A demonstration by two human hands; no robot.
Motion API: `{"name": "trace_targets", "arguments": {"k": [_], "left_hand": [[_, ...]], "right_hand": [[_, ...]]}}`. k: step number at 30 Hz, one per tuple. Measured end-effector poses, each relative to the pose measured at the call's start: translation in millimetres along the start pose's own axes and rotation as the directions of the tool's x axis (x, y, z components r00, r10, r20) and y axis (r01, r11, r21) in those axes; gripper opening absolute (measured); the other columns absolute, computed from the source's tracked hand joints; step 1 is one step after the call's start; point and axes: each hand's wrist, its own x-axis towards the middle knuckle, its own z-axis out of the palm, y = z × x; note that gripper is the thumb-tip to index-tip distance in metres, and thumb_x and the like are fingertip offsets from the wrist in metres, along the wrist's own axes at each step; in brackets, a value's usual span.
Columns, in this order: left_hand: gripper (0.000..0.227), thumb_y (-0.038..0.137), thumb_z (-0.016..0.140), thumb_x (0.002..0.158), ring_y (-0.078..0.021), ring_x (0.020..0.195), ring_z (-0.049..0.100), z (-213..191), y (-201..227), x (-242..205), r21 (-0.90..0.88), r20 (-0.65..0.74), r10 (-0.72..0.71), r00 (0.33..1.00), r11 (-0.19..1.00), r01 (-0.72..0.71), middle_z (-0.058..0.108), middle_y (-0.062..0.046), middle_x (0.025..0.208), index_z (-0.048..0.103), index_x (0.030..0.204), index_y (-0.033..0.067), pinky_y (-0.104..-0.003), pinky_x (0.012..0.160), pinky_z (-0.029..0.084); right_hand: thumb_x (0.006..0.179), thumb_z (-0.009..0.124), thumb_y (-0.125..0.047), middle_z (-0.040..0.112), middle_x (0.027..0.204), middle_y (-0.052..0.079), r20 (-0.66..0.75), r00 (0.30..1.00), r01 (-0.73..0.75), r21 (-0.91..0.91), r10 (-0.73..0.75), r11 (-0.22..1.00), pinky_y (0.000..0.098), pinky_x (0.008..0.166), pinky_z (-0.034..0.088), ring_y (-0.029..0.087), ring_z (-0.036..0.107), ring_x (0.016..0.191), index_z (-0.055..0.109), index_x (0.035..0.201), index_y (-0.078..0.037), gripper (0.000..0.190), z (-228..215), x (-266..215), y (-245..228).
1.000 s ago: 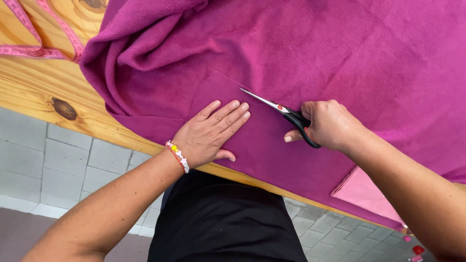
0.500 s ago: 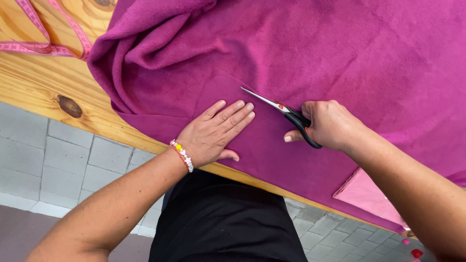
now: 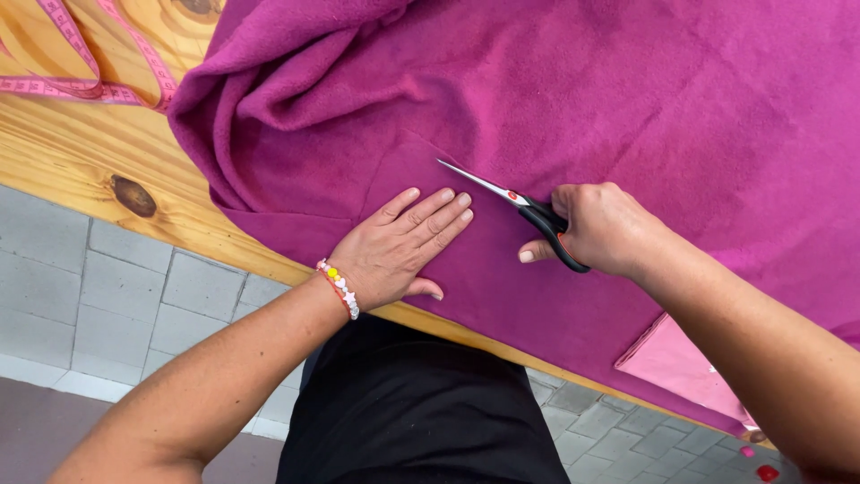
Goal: The person uses scissors to cut a piece of pink fabric placed on a purple surface. They carefully trim the edges of the pink material, following its shape, and then proceed to cut a straight line into the larger purple fabric underneath.
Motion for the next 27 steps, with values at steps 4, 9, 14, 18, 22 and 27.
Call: {"name": "trace_targets", "arguments": {"k": [4,9,14,18,22,27], "left_hand": [[0.134,0.09,0.063,0.092,-0.0288,0.188,0.018,-1,-1,1,-0.006,-0.005,0.005,1.0,1.0,-0.005,0.021,-0.012,0.203,0.024,0.193,0.0105,-0.054,0.154,0.006],[0.135,0.09,0.064,0.092,-0.0286,0.188,0.018,-1,-1,0,-0.006,-0.005,0.004,1.0,1.0,-0.004,0.02,-0.012,0.203,0.023,0.194,0.0109,-0.054,0.154,0.006],[0.134,0.09,0.062,0.093,-0.0284,0.188,0.017,-1,-1,1,-0.002,-0.005,0.003,1.0,1.0,-0.003,0.02,-0.012,0.203,0.023,0.194,0.011,-0.053,0.154,0.005],[0.133,0.09,0.061,0.094,-0.0283,0.188,0.018,-1,-1,0,-0.007,-0.007,0.003,1.0,1.0,-0.003,0.02,-0.012,0.203,0.023,0.194,0.0109,-0.054,0.154,0.006],[0.134,0.09,0.062,0.092,-0.0284,0.188,0.018,-1,0,-1,-0.01,-0.01,0.001,1.0,1.0,-0.001,0.02,-0.012,0.203,0.024,0.193,0.0109,-0.053,0.154,0.006],[0.135,0.09,0.064,0.091,-0.0282,0.188,0.017,-2,-1,0,0.005,-0.003,0.001,1.0,1.0,-0.001,0.02,-0.011,0.203,0.024,0.194,0.0116,-0.054,0.154,0.005]], "right_hand": [[0.072,0.112,-0.069,0.076,0.067,0.011,-0.017,1.0,-0.002,-0.003,0.001,1.0,0.0419,0.077,0.062,0.034,0.084,0.078,0.074,0.082,-0.015,0.066,6,10,9],[0.071,0.112,-0.068,0.075,0.067,0.012,-0.007,1.0,-0.014,-0.005,0.014,1.0,0.043,0.076,0.063,0.035,0.083,0.079,0.074,0.082,-0.015,0.066,10,16,13],[0.072,0.112,-0.069,0.075,0.068,0.011,0.002,1.0,-0.003,-0.003,0.003,1.0,0.0421,0.077,0.064,0.034,0.084,0.079,0.074,0.083,-0.015,0.067,0,7,-7],[0.073,0.112,-0.069,0.075,0.067,0.011,-0.012,1.0,0.008,0.003,-0.008,1.0,0.042,0.077,0.064,0.034,0.084,0.079,0.073,0.082,-0.014,0.068,-4,4,-14],[0.073,0.11,-0.07,0.075,0.068,0.014,-0.02,0.999,0.029,-0.044,-0.03,0.999,0.045,0.077,0.064,0.039,0.084,0.08,0.072,0.081,-0.013,0.069,0,12,-8],[0.071,0.112,-0.07,0.076,0.07,0.013,-0.013,1.0,0.006,0.018,-0.006,1.0,0.0444,0.077,0.065,0.036,0.085,0.081,0.072,0.083,-0.013,0.07,6,16,-3]]}}
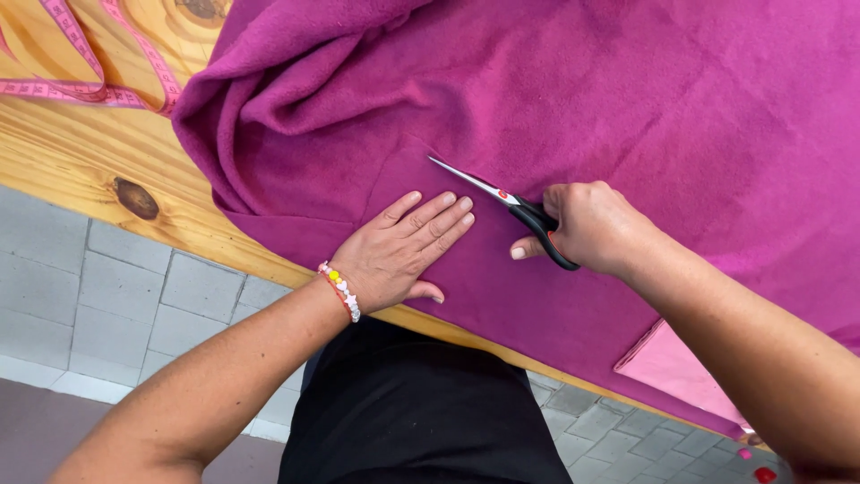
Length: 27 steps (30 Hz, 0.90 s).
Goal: The person uses scissors to cut a piece of pink fabric placed on a purple surface. They carefully trim the edges of the pink material, following its shape, and then proceed to cut a straight line into the larger purple fabric underneath.
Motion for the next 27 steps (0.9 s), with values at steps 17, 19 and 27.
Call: {"name": "trace_targets", "arguments": {"k": [17,19,27], "left_hand": [[0.136,0.091,0.064,0.091,-0.028,0.188,0.017,2,-1,1,0.002,-0.006,0.003,1.0,1.0,-0.003,0.021,-0.012,0.203,0.024,0.194,0.0115,-0.053,0.154,0.005],[0.135,0.091,0.063,0.091,-0.0279,0.188,0.017,2,0,0,0.011,-0.008,0.003,1.0,1.0,-0.003,0.021,-0.012,0.203,0.024,0.194,0.0116,-0.053,0.154,0.005],[0.133,0.092,0.059,0.093,-0.0279,0.188,0.017,5,0,-1,-0.015,-0.022,0.005,1.0,1.0,-0.006,0.02,-0.012,0.203,0.023,0.193,0.0115,-0.054,0.154,0.006]], "right_hand": [[0.073,0.111,-0.069,0.078,0.073,0.013,-0.001,1.0,0.012,-0.016,-0.012,1.0,0.0455,0.081,0.066,0.036,0.087,0.086,0.074,0.085,-0.014,0.068,-12,-7,-28],[0.074,0.111,-0.07,0.079,0.074,0.012,0.0,1.0,0.018,-0.022,-0.018,1.0,0.0442,0.082,0.067,0.035,0.087,0.087,0.075,0.087,-0.015,0.067,-12,-7,-32],[0.072,0.11,-0.07,0.079,0.073,0.013,-0.006,1.0,0.017,-0.025,-0.017,1.0,0.0454,0.081,0.067,0.038,0.087,0.088,0.073,0.081,-0.014,0.068,-10,-3,-33]]}}
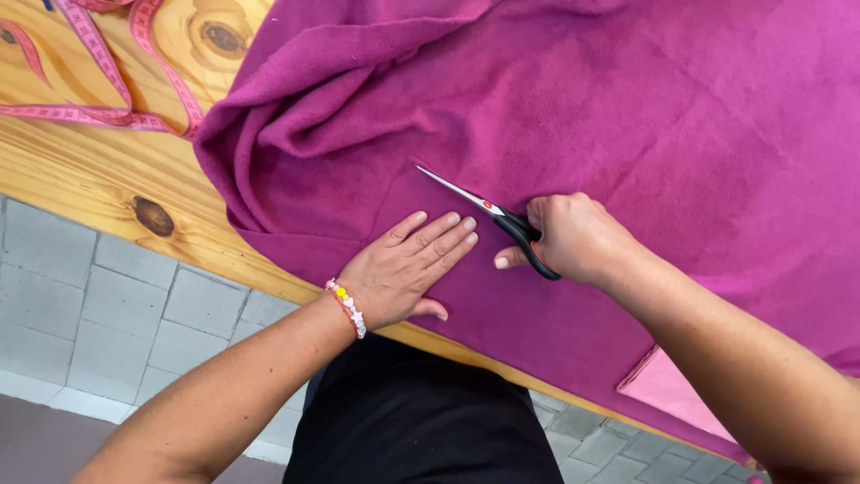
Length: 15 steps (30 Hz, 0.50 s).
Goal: The person uses scissors to cut a piece of pink fabric placed on a purple surface. They carefully trim the edges of the pink material, following its shape, and then proceed to cut a straight line into the larger purple fabric underneath.
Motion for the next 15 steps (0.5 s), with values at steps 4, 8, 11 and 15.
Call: {"name": "trace_targets", "arguments": {"k": [4,8,11,15], "left_hand": [[0.132,0.091,0.058,0.094,-0.0277,0.188,0.018,1,1,0,-0.013,-0.001,-0.003,1.0,1.0,0.003,0.021,-0.012,0.203,0.023,0.194,0.0116,-0.054,0.154,0.006],[0.131,0.092,0.057,0.094,-0.0279,0.188,0.018,1,-1,1,-0.001,-0.009,-0.001,1.0,1.0,0.001,0.022,-0.013,0.203,0.025,0.193,0.0112,-0.054,0.154,0.006],[0.133,0.092,0.059,0.093,-0.0277,0.188,0.018,1,-1,0,0.01,-0.011,-0.004,1.0,1.0,0.004,0.023,-0.013,0.203,0.026,0.193,0.0111,-0.054,0.154,0.006],[0.134,0.092,0.062,0.091,-0.0273,0.188,0.019,1,0,0,0.005,-0.023,-0.008,1.0,1.0,0.008,0.024,-0.012,0.203,0.027,0.193,0.0116,-0.054,0.154,0.007]], "right_hand": [[0.071,0.111,-0.071,0.079,0.072,0.013,0.002,1.0,0.002,0.019,-0.002,1.0,0.0453,0.081,0.066,0.037,0.087,0.086,0.073,0.08,-0.015,0.069,3,3,-3],[0.071,0.111,-0.073,0.08,0.077,0.015,0.003,1.0,0.023,0.015,-0.023,1.0,0.0478,0.084,0.067,0.038,0.088,0.092,0.075,0.085,-0.014,0.07,-5,-1,-16],[0.072,0.109,-0.075,0.08,0.077,0.015,-0.01,0.999,0.032,0.002,-0.032,0.999,0.0486,0.084,0.067,0.039,0.088,0.094,0.074,0.084,-0.015,0.07,-1,4,-14],[0.072,0.109,-0.076,0.079,0.075,0.014,-0.036,0.998,0.046,-0.012,-0.046,0.999,0.0481,0.083,0.067,0.04,0.087,0.091,0.074,0.082,-0.016,0.07,7,13,-7]]}}
